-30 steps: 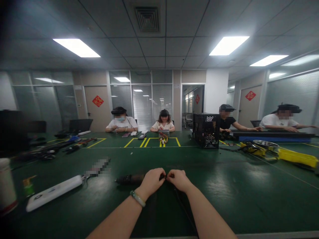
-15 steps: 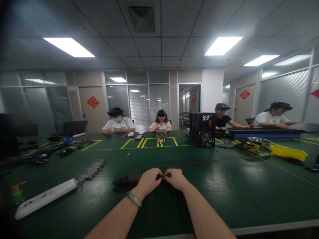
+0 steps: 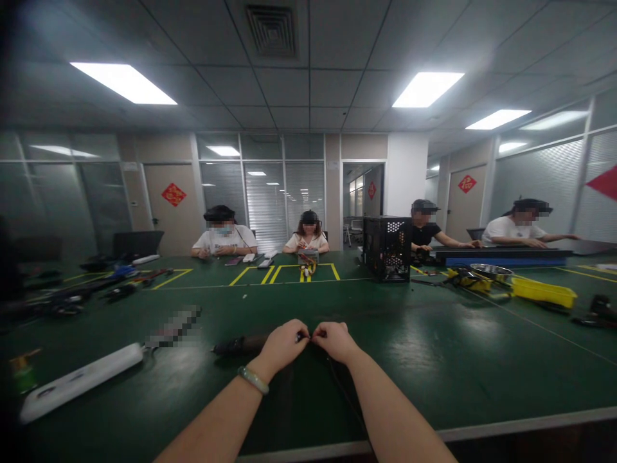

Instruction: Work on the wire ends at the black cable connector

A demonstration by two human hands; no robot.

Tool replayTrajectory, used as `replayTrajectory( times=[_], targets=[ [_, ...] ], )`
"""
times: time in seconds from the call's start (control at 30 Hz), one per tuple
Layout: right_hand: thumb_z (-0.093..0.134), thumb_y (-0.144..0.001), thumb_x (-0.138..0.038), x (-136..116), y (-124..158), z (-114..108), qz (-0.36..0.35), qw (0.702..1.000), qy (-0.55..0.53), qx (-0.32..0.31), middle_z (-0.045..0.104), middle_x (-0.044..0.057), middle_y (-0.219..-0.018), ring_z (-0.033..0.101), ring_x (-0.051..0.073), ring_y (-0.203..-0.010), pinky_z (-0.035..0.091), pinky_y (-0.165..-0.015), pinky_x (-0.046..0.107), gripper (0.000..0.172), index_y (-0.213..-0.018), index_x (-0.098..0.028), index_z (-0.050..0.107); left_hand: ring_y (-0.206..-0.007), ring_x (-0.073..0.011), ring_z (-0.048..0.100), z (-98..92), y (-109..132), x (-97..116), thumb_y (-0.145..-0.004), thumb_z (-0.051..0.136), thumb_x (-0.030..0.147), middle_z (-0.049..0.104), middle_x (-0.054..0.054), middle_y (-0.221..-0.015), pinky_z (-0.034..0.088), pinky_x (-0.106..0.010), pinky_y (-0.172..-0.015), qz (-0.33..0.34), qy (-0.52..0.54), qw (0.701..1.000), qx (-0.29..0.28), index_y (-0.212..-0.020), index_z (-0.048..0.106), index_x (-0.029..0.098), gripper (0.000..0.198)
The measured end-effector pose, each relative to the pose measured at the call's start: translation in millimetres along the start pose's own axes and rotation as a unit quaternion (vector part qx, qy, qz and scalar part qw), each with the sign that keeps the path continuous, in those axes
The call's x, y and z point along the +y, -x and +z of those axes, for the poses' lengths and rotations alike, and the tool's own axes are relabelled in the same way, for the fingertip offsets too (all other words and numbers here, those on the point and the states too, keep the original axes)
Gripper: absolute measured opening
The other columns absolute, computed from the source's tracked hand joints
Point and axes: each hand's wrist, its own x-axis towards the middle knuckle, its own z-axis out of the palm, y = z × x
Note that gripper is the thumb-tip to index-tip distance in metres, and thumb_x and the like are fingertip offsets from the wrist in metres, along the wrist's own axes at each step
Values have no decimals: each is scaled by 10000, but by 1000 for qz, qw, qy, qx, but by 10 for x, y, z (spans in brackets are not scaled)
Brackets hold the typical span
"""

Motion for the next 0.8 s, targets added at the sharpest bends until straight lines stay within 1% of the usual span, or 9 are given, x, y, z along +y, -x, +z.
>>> replayTrajectory(
  times=[0.13, 0.37, 0.5, 0.6, 0.8],
  targets=[
    [596, -785, -363, 7, 7, 4, 1, 1000, -2, -9, 708, -15, -812, 610, 176, -797, 342, -875, 317, 171, -848, -242, 699, -881, -149, 567, -2, -4, 3, -817, 526, 242, 622, -13, -947, 412, -262, -813, -8, 14, 1000, -6, -867, 628, 223, 115],
    [569, -800, -395, 24, -6, 10, 9, 1000, -7, -15, 703, -20, -841, 599, 193, -858, 360, -856, 314, 201, -864, -258, 700, -861, -148, 570, 8, -13, 22, -822, 534, 283, 624, -2, -936, 420, -272, -790, -16, 4, 1000, -6, -864, 622, 232, 110],
    [544, -819, -390, 27, -17, 23, 29, 999, -17, -25, 698, -25, -818, 607, 179, -832, 363, -863, 326, 207, -863, -252, 692, -871, -158, 561, 11, -9, 28, -822, 525, 280, 614, -24, -947, 417, -272, -791, -23, -2, 1000, 0, -881, 613, 207, 129],
    [530, -827, -379, 35, -20, 27, 36, 998, -33, -30, 695, -28, -793, 616, 162, -791, 381, -838, 311, 207, -854, -245, 685, -871, -154, 564, -3, 3, 45, -831, 510, 276, 607, -22, -957, 421, -269, -788, -23, -3, 1000, -6, -896, 606, 209, 133],
    [527, -818, -384, 53, -32, 37, 55, 997, -44, -45, 691, -30, -801, 619, 162, -799, 400, -808, 296, 210, -861, -248, 680, -885, -161, 565, -16, 16, 39, -834, 498, 291, 601, -23, -971, 426, -271, -775, -23, -5, 1000, -16, -911, 601, 215, 149]
  ],
)
